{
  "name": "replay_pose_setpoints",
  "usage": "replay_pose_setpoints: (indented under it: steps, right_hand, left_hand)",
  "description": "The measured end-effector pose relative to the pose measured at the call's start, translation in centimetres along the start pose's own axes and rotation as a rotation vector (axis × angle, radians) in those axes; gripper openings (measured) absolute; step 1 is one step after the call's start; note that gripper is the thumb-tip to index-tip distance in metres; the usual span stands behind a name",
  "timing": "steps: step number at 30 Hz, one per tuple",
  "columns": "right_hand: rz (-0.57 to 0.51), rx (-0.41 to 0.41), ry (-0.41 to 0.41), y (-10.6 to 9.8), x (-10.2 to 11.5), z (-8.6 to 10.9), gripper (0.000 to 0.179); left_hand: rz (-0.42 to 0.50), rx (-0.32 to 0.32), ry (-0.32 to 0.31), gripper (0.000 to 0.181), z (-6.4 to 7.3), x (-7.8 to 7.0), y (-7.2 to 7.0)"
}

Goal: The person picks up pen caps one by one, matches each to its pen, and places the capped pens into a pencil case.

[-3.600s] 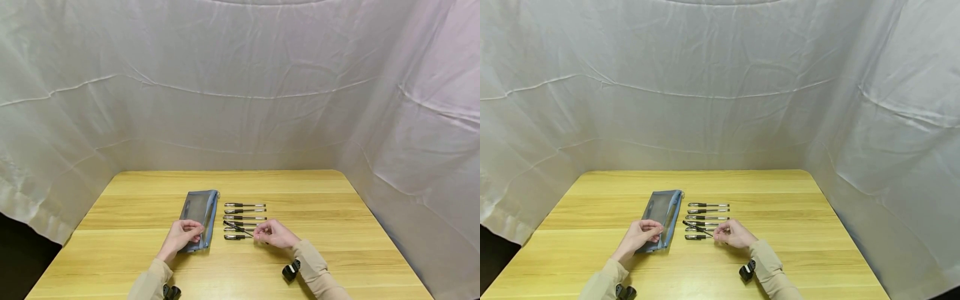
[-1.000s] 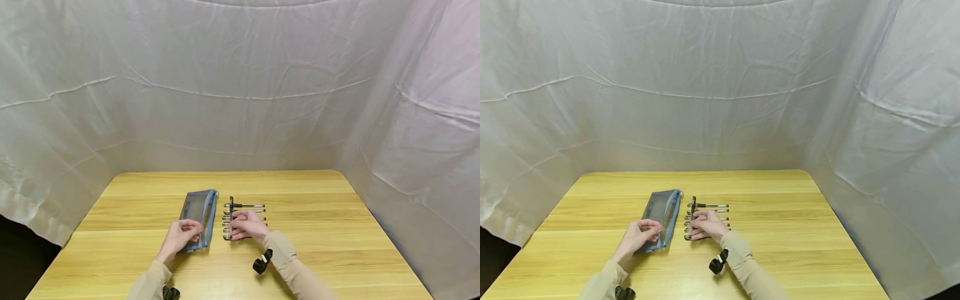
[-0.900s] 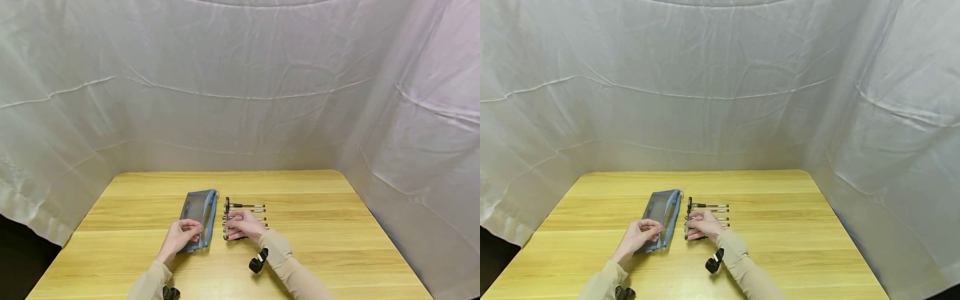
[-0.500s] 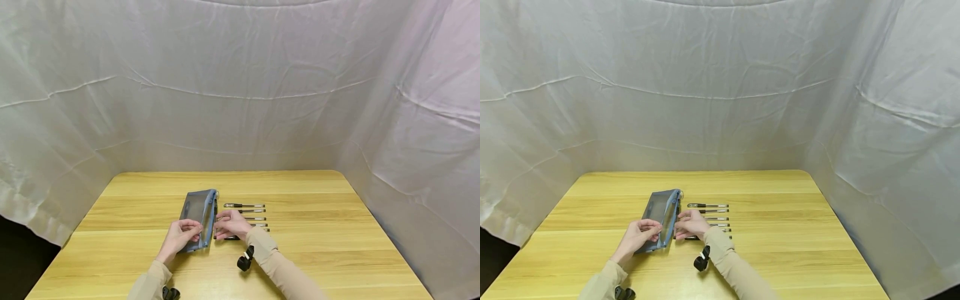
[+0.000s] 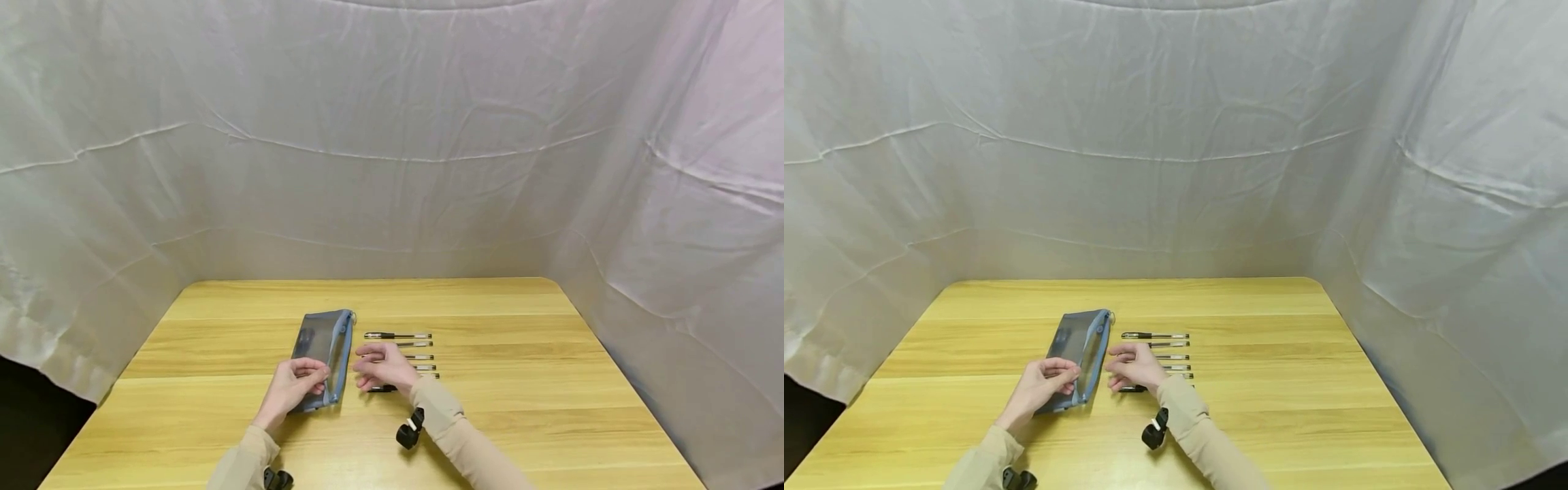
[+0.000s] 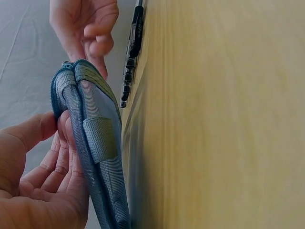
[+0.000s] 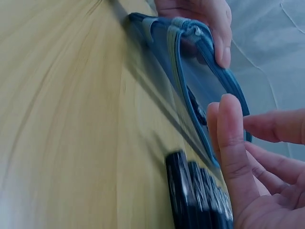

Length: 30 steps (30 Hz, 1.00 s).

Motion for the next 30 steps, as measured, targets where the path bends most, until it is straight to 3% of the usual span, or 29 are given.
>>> replay_pose_setpoints:
  steps: [4, 8, 11, 21, 30]
  right_hand:
    - [0.176, 0.030, -0.090, -1.3, 0.3, 0.7, 0.034]
    - [0.422, 0.020, -0.190, -2.8, 0.5, 1.2, 0.018]
    - [0.534, 0.002, -0.232, -4.1, 0.6, 1.7, 0.014]
    - [0.664, 0.056, -0.276, -7.6, 0.7, 4.0, 0.014]
    - [0.799, 0.058, -0.284, -8.8, 0.4, 4.7, 0.011]
  left_hand:
    - [0.007, 0.007, -0.008, 0.026, 0.0, 0.0, 0.0]
    - [0.012, 0.013, -0.008, 0.027, 0.0, 0.0, 0.0]
    - [0.012, 0.003, -0.013, 0.026, -0.1, 0.2, 0.0]
    - [0.012, -0.005, -0.015, 0.023, -0.1, 0.1, -0.2]
    - [0.018, 0.004, -0.017, 0.024, -0.1, 0.2, -0.2]
Point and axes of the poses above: each hand's wrist, its own z-axis away from the middle knuckle, its own y-axis out of the palm, x = y × z, the point moved 8 cm from there along -z, towards the middle knuckle, and after that the axes turned 7 degrees about -x, right-handed, at the moved point
